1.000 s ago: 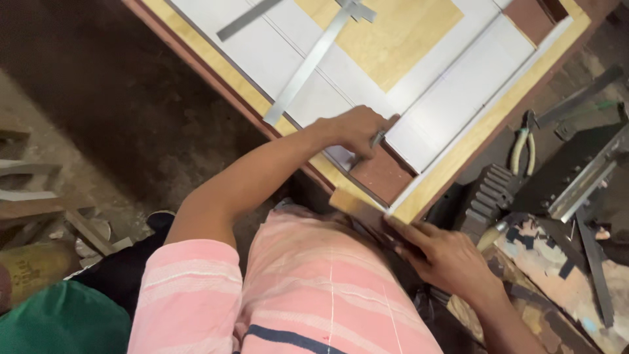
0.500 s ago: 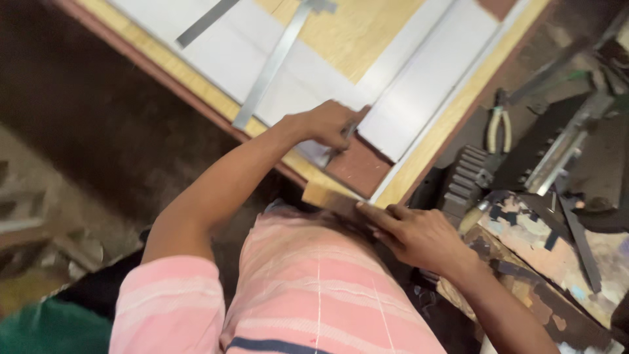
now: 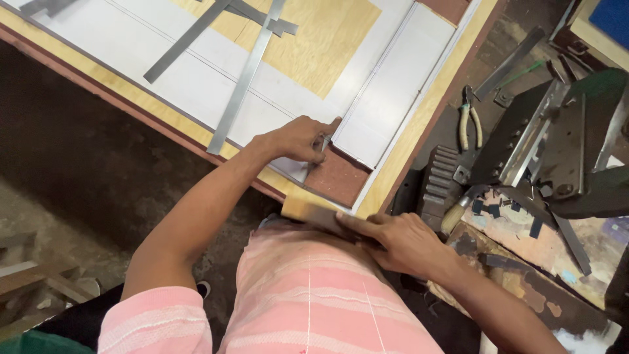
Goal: The person assembles metal frame components on a workbench. They use a wooden mallet to tap metal strips into place and a manual shear to cut metal pieces to size. The person repeatedly positions, taps, and cuts the metal strips to form a frame structure.
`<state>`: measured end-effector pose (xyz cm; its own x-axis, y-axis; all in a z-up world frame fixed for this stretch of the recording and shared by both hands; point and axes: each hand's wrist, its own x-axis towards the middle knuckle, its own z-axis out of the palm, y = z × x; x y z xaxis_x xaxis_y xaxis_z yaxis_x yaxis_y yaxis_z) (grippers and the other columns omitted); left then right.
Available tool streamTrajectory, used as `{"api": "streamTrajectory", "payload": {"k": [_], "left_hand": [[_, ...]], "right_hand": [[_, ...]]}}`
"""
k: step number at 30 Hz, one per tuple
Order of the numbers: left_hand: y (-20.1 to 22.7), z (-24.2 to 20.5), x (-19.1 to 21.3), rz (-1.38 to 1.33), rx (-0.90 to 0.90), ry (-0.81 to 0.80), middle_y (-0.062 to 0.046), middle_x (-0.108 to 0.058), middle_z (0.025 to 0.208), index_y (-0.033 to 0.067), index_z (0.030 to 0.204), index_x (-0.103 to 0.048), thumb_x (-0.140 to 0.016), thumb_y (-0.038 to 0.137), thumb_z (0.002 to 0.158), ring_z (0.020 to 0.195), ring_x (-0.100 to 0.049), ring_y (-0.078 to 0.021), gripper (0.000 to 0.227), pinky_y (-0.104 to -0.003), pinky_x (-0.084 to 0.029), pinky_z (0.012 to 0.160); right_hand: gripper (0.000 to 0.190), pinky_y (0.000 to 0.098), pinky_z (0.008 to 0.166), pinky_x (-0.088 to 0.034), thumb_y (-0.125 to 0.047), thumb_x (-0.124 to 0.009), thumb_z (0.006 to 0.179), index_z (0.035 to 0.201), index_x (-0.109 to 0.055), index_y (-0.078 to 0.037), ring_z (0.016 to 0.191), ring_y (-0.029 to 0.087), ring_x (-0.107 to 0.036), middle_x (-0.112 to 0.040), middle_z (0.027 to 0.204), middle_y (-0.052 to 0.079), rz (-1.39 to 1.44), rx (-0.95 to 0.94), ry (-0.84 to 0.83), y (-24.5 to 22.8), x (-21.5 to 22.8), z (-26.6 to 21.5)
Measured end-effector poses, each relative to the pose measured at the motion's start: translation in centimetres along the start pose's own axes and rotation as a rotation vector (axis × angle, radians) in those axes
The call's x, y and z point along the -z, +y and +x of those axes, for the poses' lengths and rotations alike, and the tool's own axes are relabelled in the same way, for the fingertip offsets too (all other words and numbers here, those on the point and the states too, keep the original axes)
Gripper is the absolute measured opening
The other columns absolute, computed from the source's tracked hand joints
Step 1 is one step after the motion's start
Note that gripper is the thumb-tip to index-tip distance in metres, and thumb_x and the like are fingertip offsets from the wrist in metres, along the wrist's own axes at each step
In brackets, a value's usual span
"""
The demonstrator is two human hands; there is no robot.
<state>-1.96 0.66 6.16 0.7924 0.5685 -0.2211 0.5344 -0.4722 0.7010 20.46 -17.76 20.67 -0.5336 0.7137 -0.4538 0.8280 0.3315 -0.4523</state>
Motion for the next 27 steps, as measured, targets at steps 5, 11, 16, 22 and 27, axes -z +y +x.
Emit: {"api": "streamTrajectory", "payload": {"k": [5,11,16,22,27], "left_hand": [[-0.8,0.3,-0.6,-0.016,-0.006,0.013,-0.017,-0.072,0.077,-0.0001,0.158,-0.031,-0.073,0.023,0.068,0.072,-0.071,-0.0338,0.102,-0.040,-0.058,0.069],[-1.0,-0.2,-1.2,-0.020,-0.084,0.122,-0.017,-0.072,0.077,0.0030,0.156,-0.038,-0.071,0.026,0.069,0.069,-0.070,-0.0374,0.096,-0.041,-0.057,0.068],[2.8,-1.0,-1.4,0.065,0.241,0.309,-0.016,-0.072,0.108,0.0123,0.142,-0.061,-0.072,0.036,0.083,0.109,-0.064,-0.0351,0.064,-0.050,-0.048,0.100],[4.4,-1.2,-2.7,0.159,0.362,0.554,-0.028,-0.040,0.154,0.0003,0.141,-0.057,-0.083,0.040,0.076,0.142,-0.037,-0.0440,0.080,-0.058,-0.032,0.114],[3.4,-1.4,-2.1,0.129,0.368,0.451,-0.029,-0.028,0.160,0.0021,0.141,-0.053,-0.083,0.040,0.077,0.150,-0.023,-0.0445,0.080,-0.059,-0.021,0.120]], "right_hand": [[0.068,0.0457,0.061,-0.059,-0.033,-0.071,0.087,0.151,-0.052,-0.035,0.065,0.030,-0.071,-0.071,0.092,0.013,-0.051,-0.140,-0.039,0.1,0.4,0.5],[0.071,0.0373,0.066,-0.063,-0.022,-0.078,0.068,0.136,-0.062,-0.014,0.072,0.022,-0.080,-0.079,0.087,0.008,0.411,-0.071,0.325,2.0,2.1,-2.5],[0.030,0.0335,0.063,-0.054,-0.010,-0.076,0.071,0.096,-0.062,-0.005,0.069,0.022,-0.064,-0.065,0.083,0.007,0.436,0.150,0.992,5.6,3.6,0.1],[0.031,0.0428,0.063,-0.062,-0.001,-0.059,0.097,0.127,-0.053,-0.003,0.075,0.023,-0.068,-0.066,0.098,0.011,1.167,0.670,1.333,11.5,11.6,5.8],[0.022,0.0478,0.056,-0.057,0.000,-0.047,0.102,0.123,-0.053,0.000,0.063,0.028,-0.061,-0.062,0.094,0.016,0.312,1.024,1.598,19.7,16.9,17.4]]}}
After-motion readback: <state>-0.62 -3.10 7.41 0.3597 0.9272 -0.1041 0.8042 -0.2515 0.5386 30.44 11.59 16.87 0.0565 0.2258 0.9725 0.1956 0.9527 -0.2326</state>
